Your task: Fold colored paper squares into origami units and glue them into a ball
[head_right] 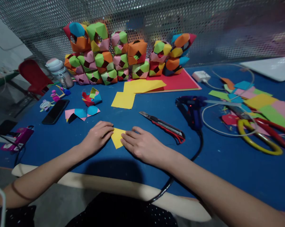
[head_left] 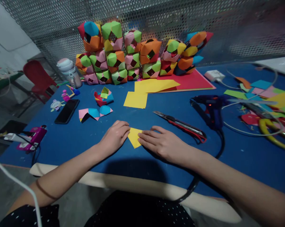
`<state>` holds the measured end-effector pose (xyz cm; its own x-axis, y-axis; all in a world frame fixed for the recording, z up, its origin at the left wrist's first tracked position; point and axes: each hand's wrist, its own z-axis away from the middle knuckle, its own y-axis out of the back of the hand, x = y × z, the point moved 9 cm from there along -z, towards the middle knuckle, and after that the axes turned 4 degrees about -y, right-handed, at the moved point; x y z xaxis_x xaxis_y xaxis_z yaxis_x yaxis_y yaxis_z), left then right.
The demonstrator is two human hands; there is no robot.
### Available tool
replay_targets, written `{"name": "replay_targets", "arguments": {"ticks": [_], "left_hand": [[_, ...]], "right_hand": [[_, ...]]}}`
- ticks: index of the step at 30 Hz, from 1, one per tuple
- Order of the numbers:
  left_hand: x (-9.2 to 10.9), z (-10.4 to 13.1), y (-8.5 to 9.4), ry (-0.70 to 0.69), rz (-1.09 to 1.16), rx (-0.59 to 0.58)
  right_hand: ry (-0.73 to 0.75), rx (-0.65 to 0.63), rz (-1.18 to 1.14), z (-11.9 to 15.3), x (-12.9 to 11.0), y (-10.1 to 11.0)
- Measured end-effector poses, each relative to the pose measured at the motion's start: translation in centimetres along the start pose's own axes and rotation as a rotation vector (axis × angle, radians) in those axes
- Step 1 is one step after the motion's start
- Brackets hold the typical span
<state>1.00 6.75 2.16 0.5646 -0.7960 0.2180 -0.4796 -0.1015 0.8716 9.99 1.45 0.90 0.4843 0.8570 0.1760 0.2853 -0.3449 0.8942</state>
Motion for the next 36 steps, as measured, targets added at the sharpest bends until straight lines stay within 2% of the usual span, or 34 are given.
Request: {"name": "replay_targets", "arguments": {"ticks": [5, 17, 25, 36], "left_hand": [[-1.1, 0.4, -0.5, 0.028, -0.006, -0.016], [0.0, 0.4, -1.0, 0.078, -0.082, -0.202], [0.0, 0.5, -1.2, 0.099, -0.101, -0.253], [2.4, 0.3, -1.7, -0.124, -0.198, -0.284]], "right_hand": [[0.005, 0.02, -0.006, 0.0, 0.0, 0.2], [-0.006, -0.027, 0.015, 0.0, 0.0, -0.1], [-0.009, -0.001, 0.014, 0.0, 0.0, 0.0], [-0.02, -0.052, -0.081, 0.3, 0.4, -0.3]]}}
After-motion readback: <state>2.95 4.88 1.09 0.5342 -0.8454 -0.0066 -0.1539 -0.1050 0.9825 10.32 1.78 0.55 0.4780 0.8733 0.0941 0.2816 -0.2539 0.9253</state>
